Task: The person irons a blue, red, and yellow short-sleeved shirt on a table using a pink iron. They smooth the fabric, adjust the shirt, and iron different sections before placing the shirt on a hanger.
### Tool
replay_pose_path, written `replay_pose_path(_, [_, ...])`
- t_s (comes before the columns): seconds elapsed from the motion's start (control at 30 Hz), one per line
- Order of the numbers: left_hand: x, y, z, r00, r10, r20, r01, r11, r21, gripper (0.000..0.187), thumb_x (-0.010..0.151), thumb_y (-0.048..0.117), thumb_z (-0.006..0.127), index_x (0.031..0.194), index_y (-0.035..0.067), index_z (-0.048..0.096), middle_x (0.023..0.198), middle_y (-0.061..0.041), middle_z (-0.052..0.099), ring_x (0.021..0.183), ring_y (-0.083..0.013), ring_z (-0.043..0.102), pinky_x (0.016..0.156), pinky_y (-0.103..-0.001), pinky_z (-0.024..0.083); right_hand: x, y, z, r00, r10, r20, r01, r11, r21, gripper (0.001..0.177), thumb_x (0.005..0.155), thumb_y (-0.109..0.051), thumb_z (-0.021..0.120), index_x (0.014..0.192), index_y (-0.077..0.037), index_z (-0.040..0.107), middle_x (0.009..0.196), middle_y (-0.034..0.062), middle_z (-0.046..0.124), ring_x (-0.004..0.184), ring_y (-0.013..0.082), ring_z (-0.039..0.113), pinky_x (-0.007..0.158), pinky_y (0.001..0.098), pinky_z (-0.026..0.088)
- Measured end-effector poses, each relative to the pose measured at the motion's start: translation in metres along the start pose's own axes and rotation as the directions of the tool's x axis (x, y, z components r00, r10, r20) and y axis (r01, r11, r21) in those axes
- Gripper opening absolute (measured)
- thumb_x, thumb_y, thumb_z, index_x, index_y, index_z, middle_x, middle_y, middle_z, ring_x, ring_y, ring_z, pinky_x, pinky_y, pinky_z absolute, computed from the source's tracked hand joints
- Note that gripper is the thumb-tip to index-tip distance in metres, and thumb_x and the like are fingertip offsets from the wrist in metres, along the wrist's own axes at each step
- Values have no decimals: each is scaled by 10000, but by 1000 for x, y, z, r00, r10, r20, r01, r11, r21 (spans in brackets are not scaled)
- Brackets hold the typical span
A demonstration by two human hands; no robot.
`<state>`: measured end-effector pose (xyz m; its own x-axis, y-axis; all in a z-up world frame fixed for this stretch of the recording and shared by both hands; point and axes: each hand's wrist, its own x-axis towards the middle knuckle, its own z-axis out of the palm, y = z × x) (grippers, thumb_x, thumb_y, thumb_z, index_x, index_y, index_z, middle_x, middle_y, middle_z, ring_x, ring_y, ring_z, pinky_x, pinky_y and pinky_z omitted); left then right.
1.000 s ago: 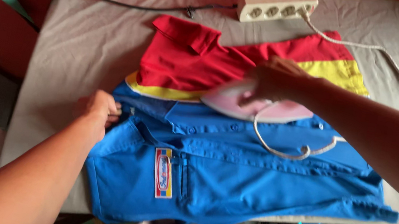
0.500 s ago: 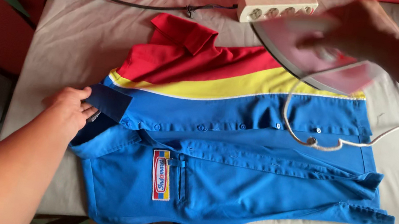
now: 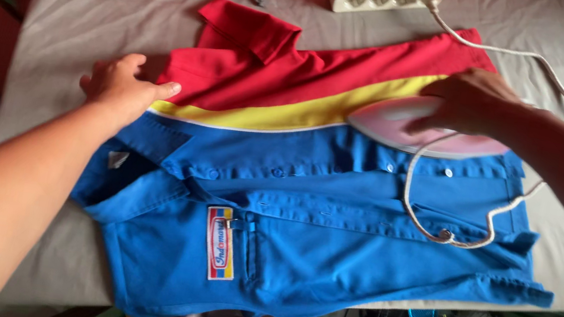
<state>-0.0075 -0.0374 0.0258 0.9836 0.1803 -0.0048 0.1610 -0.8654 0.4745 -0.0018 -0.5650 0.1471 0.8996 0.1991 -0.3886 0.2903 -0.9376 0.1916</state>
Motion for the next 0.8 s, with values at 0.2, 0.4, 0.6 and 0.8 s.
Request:
replay_pose_path(0.2, [53,0,17,966,-229,-116,204,959,-197,248,793,229,907,970,82,816,929,-145,765,795,-252,735,753,-390,571,-18,26,2,1000,26,-3,-26,1000,8,722,631,-723,801,1189,-267,763,1051,56,767,992,282,723,823,458,537])
replay_pose_path(0.4, [70,-10,27,959,-263,105,284,900,-330,274,941,298,802,1052,48,779,1009,-107,785,896,-216,744,775,-436,546,-33,52,15,986,163,42,-163,987,-19,745,601,-727,801,1223,-317,770,1051,46,788,1042,280,722,843,450,568])
replay_pose_path(0.6, [51,-30,9,913,-207,351,307,916,-259,755,744,282,955,1344,27,575,1252,-139,619,1127,-241,584,945,-385,451,-8,-24,4,1000,-8,8,7,1000,25,596,649,-629,828,1141,-296,773,990,35,778,958,276,732,811,434,558])
replay_pose_path(0.8, [22,-58,-22,773,-252,582,422,889,-177,670,719,222,948,1290,57,638,1233,-102,677,1166,-201,584,971,-371,425,-5,-59,-10,995,-81,-60,87,991,101,578,627,-572,860,1104,-256,780,973,52,768,956,287,717,810,450,544])
